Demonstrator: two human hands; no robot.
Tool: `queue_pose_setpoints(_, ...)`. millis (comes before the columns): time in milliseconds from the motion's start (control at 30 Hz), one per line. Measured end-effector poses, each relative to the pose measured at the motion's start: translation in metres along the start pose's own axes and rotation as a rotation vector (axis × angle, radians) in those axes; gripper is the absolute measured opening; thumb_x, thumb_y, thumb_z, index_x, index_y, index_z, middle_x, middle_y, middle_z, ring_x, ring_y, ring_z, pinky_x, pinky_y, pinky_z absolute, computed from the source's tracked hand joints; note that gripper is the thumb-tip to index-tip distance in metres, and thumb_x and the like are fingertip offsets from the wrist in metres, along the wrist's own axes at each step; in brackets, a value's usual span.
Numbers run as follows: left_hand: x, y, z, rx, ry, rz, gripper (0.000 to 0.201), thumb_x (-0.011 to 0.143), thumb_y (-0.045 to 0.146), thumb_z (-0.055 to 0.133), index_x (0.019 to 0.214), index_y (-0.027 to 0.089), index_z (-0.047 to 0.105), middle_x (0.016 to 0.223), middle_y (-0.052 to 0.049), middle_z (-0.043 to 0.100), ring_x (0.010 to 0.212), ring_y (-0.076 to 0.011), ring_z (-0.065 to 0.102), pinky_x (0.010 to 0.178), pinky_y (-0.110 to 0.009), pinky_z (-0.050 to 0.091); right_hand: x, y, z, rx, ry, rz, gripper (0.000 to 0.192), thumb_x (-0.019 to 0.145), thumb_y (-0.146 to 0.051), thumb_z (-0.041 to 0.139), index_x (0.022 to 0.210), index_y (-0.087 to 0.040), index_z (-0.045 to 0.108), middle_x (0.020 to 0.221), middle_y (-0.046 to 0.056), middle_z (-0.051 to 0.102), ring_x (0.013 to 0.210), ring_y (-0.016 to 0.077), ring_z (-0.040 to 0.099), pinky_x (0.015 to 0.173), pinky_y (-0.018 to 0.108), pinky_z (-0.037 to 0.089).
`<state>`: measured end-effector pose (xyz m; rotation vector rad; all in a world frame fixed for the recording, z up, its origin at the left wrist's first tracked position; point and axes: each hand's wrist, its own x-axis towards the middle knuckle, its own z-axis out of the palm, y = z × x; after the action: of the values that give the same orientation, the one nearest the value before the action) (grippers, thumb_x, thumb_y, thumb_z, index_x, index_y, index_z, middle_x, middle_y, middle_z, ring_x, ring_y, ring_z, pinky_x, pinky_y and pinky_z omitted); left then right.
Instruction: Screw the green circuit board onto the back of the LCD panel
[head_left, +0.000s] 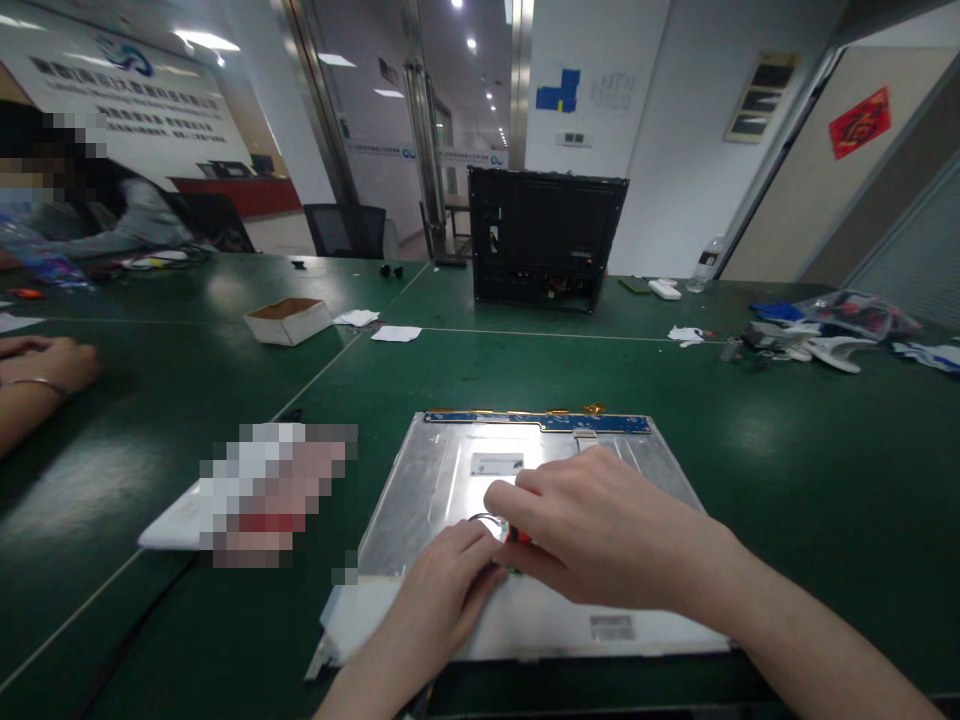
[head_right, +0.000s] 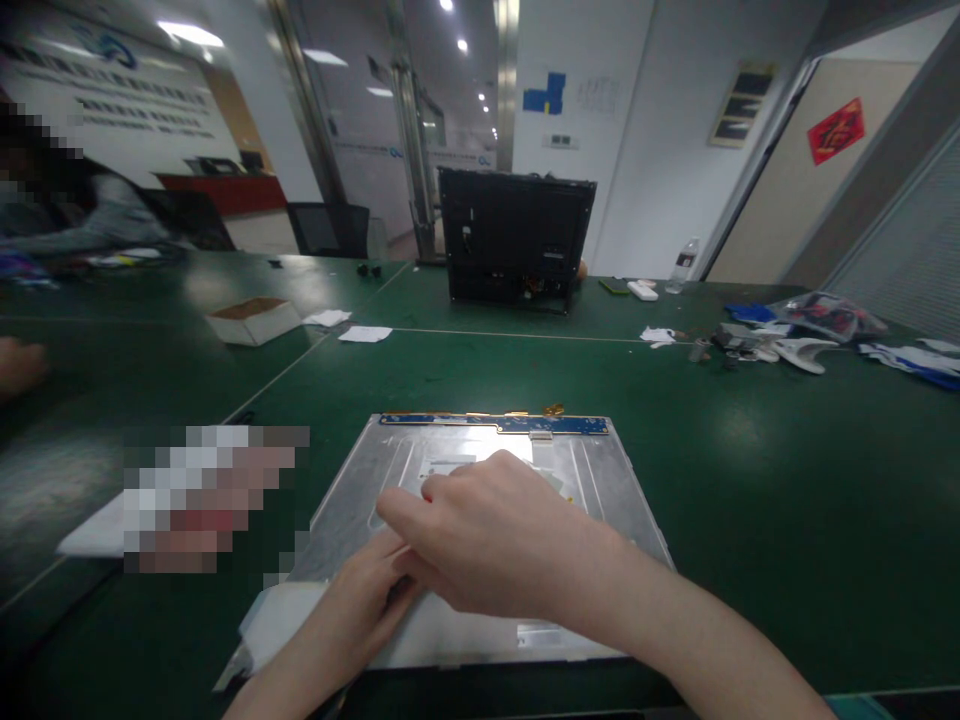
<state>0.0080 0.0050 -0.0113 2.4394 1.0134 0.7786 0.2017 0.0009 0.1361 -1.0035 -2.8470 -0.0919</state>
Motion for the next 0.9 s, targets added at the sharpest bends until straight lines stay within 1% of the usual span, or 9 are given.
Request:
queue_pose_setpoints(100, 0.0000, 0.0000, 0.0002, -0.003, -0.009, -0.004, 0.017, 0.088, 0.013, 0.044, 0.092, 0.019, 0.060, 0.094, -0.007, 0.065, 0.088, -0.0225, 0.061, 0.076, -0.033, 0.050, 0.0010, -0.0001, -0.0008, 0.009, -0.009, 0.010, 0.011, 0.092, -0.031, 0.050, 0.094, -0.020, 0.048, 0.075, -0.001, 0.064, 0.058, 0.0134, 0.053, 0.048, 0.030, 0.016)
queue_pose_setpoints(267, -0.0005, 0.0043, -0.0037, -0.050, -0.011, -0.030, 0.017, 0.087, 0.013, 0.047, 0.091, 0.021, 0.062, 0.096, -0.006, 0.066, 0.090, -0.0219, 0.061, 0.077, -0.031, 0.050, 0.0014, 0.0003, -0.0043, 0.062, -0.039, -0.013, 0.008, 0.090, -0.025, 0.049, 0.095, -0.018, 0.049, 0.085, 0.002, 0.063, 0.064, 0.0129, 0.054, 0.047, 0.029, 0.020)
queue_pose_setpoints(467, -0.0002, 0.0052, -0.0048, -0.072, -0.009, -0.033, 0.020, 0.087, 0.013, 0.048, 0.097, 0.022, 0.064, 0.097, -0.006, 0.066, 0.091, -0.0218, 0.062, 0.078, -0.031, 0.051, 0.0010, 0.0017, -0.0023, 0.036, -0.014, 0.004, 0.007, 0.091, -0.025, 0.047, 0.092, -0.018, 0.049, 0.080, 0.001, 0.063, 0.059, 0.0126, 0.052, 0.047, 0.029, 0.018)
queue_pose_setpoints(633, -0.0006, 0.0043, -0.0054, -0.084, -0.021, -0.043, 0.022, 0.087, 0.013, 0.049, 0.100, 0.023, 0.064, 0.102, -0.005, 0.066, 0.095, -0.0218, 0.062, 0.081, -0.032, 0.051, 0.0003, 0.0024, -0.0039, 0.046, -0.033, 0.008, 0.009, 0.092, -0.026, 0.046, 0.095, -0.018, 0.049, 0.082, 0.002, 0.064, 0.061, 0.0128, 0.052, 0.049, 0.028, 0.019)
queue_pose_setpoints(733, -0.0006, 0.0053, -0.0065, -0.096, -0.039, -0.050, 0.023, 0.087, 0.012, 0.049, 0.102, 0.024, 0.063, 0.105, -0.005, 0.065, 0.098, -0.0218, 0.061, 0.083, -0.032, 0.050, -0.0008, 0.0029, -0.0060, 0.053, -0.022, 0.005, 0.009, 0.093, -0.027, 0.046, 0.094, -0.019, 0.049, 0.083, 0.001, 0.064, 0.062, 0.0131, 0.053, 0.050, 0.028, 0.020)
queue_pose_setpoints(900, 0.0000, 0.0068, -0.0068, -0.105, -0.033, -0.047, 0.021, 0.086, 0.011, 0.050, 0.098, 0.022, 0.063, 0.104, -0.005, 0.066, 0.097, -0.0215, 0.061, 0.083, -0.033, 0.050, -0.0023, 0.0047, -0.0071, 0.039, -0.001, 0.003, 0.008, 0.093, -0.027, 0.046, 0.093, -0.019, 0.049, 0.082, 0.000, 0.064, 0.061, 0.0128, 0.052, 0.050, 0.029, 0.020)
